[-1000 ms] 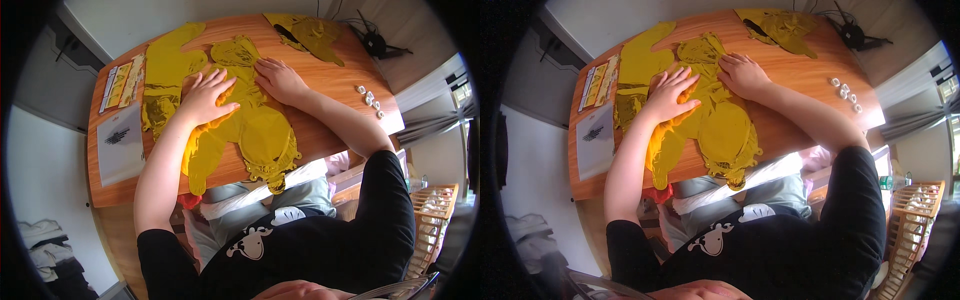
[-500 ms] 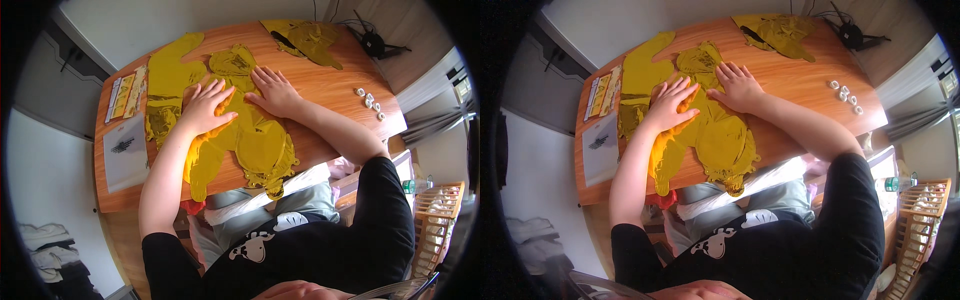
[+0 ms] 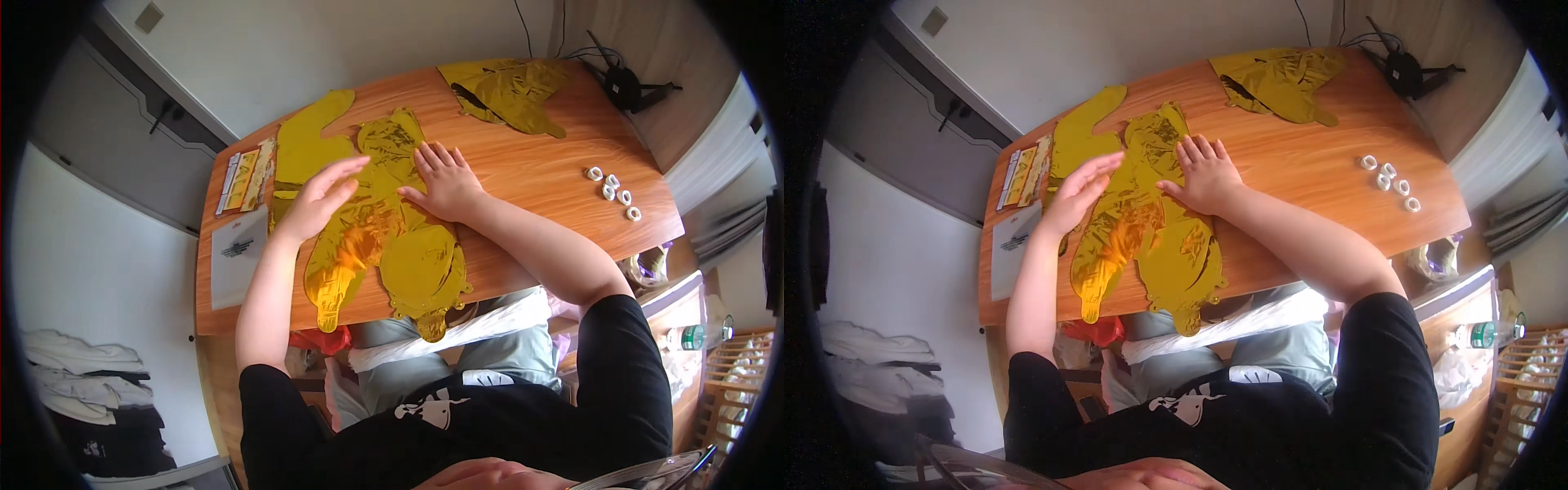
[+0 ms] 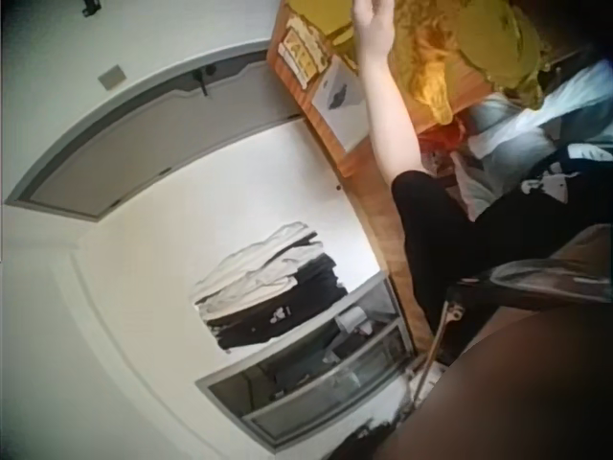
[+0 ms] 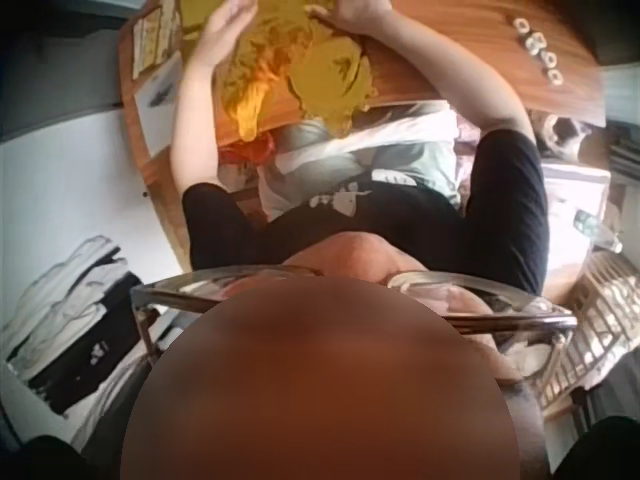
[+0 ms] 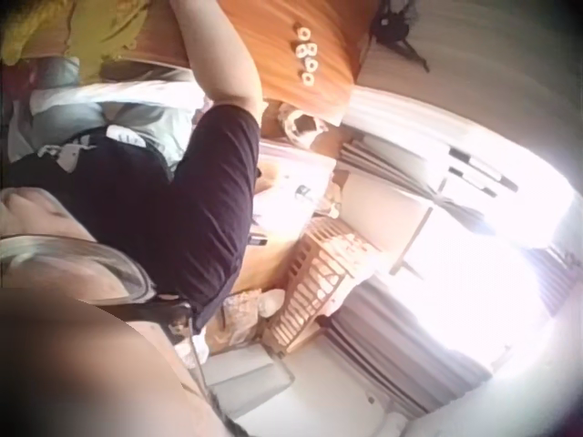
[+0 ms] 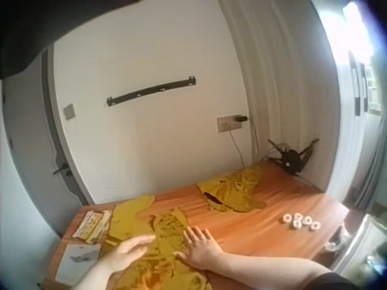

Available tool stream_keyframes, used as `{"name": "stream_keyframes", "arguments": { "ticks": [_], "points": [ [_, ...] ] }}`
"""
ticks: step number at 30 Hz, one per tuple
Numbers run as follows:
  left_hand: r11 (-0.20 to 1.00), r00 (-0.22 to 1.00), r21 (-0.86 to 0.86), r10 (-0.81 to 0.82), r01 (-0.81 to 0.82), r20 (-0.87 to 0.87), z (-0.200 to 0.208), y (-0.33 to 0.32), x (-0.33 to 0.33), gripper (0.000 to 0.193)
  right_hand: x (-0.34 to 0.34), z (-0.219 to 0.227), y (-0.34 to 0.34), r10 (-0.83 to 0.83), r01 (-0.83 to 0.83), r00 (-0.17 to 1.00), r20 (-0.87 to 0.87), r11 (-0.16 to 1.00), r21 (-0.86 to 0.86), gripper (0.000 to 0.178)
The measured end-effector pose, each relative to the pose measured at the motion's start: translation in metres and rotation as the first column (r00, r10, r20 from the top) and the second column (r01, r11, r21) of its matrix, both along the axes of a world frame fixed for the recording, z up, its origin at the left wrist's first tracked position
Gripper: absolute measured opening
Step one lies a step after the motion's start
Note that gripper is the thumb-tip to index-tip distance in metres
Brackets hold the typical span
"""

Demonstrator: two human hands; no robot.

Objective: Folding a bear-shaped metallic balloon on a desk.

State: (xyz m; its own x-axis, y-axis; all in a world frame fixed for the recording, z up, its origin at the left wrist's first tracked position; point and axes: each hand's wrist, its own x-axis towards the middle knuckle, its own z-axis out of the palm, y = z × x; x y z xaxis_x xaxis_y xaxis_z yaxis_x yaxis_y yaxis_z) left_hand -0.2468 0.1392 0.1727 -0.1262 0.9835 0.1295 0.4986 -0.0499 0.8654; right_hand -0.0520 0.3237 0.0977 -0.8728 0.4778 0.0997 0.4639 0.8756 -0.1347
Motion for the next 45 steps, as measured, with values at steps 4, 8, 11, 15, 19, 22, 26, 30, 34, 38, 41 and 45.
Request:
{"name": "stream_keyframes", "arguments": {
  "ticks": [4, 8, 11, 15, 19, 22, 26, 30, 34, 38, 41, 45],
  "points": [
    [0.993, 0.940, -0.120, -0.044, 0.003, -0.339, 0.019, 0.035, 0.011, 0.047, -0.002, 0.006, -0.006, 0.009, -0.009, 1.000, 0.017, 1.000, -0.011, 0.095],
    [1.000, 0.842, -0.014, 0.016, -0.028, -0.539, -0.025, 0.110, -0.003, 0.050, -0.001, 0.006, -0.004, 0.015, -0.015, 1.000, 0.018, 1.000, -0.010, 0.095],
    [0.995, 0.822, 0.086, 0.093, -0.054, -0.562, -0.049, 0.146, -0.008, 0.049, 0.000, 0.007, -0.005, 0.029, -0.029, 0.999, 0.017, 0.999, -0.018, 0.094],
    [0.988, 0.870, 0.120, 0.141, -0.095, -0.472, -0.057, 0.168, -0.013, 0.042, -0.002, 0.008, -0.008, 0.038, -0.038, 0.999, -0.010, 0.999, -0.011, 0.094],
    [0.989, 0.818, 0.122, 0.140, -0.085, -0.558, -0.053, 0.175, 0.000, 0.036, 0.002, 0.007, -0.005, 0.023, -0.023, 1.000, 0.003, 1.000, -0.012, 0.095],
    [0.982, 0.760, 0.182, 0.151, -0.044, -0.632, -0.053, 0.171, 0.000, 0.030, 0.001, 0.007, -0.005, 0.025, -0.025, 1.000, 0.003, 1.000, -0.012, 0.096],
    [0.962, 0.718, 0.271, 0.217, -0.040, -0.661, -0.060, 0.169, -0.003, 0.023, 0.000, 0.006, -0.007, 0.016, -0.016, 1.000, 0.001, 1.000, 0.003, 0.096],
    [0.944, 0.657, 0.328, 0.276, -0.046, -0.702, -0.070, 0.173, -0.009, 0.019, -0.001, 0.008, -0.007, 0.011, -0.010, 0.999, 0.048, 1.000, -0.024, 0.096],
    [0.944, 0.664, 0.310, 0.303, -0.112, -0.683, -0.079, 0.182, -0.014, 0.021, 0.001, 0.007, -0.004, 0.000, 0.000, 1.000, 0.030, 1.000, 0.007, 0.096],
    [0.955, 0.718, 0.206, 0.295, -0.211, -0.630, -0.079, 0.179, -0.035, 0.034, -0.007, 0.003, -0.010, 0.026, -0.025, 0.999, -0.029, 0.999, 0.045, 0.095],
    [0.956, 0.934, 0.283, 0.164, -0.072, -0.317, -0.076, 0.167, -0.018, 0.040, -0.007, -0.001, -0.009, 0.011, -0.010, 1.000, -0.017, 0.999, 0.038, 0.096],
    [0.828, 0.951, 0.554, 0.100, 0.084, -0.293, -0.049, 0.103, 0.046, 0.022, 0.002, 0.001, 0.000, 0.003, -0.004, 0.999, 0.051, 1.000, 0.009, 0.088]
  ]
}}
